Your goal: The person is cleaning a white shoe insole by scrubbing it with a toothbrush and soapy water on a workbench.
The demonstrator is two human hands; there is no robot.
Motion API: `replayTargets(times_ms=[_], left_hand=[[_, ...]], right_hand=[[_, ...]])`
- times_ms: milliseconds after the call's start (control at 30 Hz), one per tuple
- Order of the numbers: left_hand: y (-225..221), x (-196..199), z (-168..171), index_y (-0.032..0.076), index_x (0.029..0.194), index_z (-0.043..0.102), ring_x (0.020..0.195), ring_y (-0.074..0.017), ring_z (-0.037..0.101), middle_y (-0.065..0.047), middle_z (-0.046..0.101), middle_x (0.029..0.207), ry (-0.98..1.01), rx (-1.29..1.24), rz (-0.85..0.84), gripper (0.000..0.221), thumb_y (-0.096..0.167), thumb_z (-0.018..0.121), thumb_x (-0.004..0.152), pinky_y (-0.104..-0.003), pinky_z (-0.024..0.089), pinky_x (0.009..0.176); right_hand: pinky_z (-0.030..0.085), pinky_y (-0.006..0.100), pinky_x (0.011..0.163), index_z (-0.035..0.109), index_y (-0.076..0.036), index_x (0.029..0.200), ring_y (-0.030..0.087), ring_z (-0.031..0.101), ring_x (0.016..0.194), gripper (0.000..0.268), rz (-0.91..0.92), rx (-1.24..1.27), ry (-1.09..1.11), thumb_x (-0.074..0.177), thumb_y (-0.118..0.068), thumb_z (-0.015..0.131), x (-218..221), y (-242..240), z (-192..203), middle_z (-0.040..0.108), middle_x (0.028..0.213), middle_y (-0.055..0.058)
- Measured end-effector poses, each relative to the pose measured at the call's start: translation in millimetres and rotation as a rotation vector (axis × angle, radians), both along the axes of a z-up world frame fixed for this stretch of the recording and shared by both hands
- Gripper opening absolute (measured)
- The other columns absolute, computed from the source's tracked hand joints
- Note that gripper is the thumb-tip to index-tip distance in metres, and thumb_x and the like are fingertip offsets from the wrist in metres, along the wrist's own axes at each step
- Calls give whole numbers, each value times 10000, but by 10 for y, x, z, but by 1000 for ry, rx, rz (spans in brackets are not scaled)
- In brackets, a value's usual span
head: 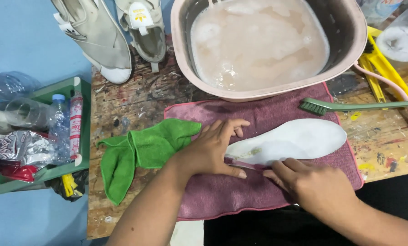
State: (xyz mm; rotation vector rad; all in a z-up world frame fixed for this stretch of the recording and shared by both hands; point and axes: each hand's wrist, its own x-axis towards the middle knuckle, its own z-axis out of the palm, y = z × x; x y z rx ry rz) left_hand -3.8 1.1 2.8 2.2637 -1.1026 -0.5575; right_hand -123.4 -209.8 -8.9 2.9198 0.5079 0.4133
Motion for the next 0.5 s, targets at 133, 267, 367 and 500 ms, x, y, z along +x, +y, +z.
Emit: replayTargets(times_ms=[133,267,367,500], left_hand=[[2,23,-9,174,1335,227,1119,-220,462,-63,462,1173,19,-29,-13,996,575,691,549,-381,288,943],[0,5,-26,174,1336,240,1095,-224,470,-71,485,1153,-21,-64,3,1016,586,693,525,-365,287,938],[-13,-9,0,159,1327,258,1085,-211,489,-54,487,1150,-61,-73,-15,1012,580,703,522,-356,293,926],[-29,-10,104,181,1311,300,1098,-215,476,-40,482,1170,9,-23,-3,965,582,681,520,-375,289,930]], right_hand=[[396,361,319,517,-296,714,182,596,447,318,-135,-12,-6,864,-568,453,94,-198,48,559,594,-86],[400,384,300,543,-298,765,221,606,450,323,-122,-19,32,861,-580,419,129,-167,41,571,600,-87],[418,404,303,529,-243,729,224,596,452,344,94,-7,53,859,-553,458,285,-168,111,546,572,-54],[471,405,341,553,-222,827,236,633,510,297,382,-65,114,888,-499,465,760,-327,326,613,684,-32]])
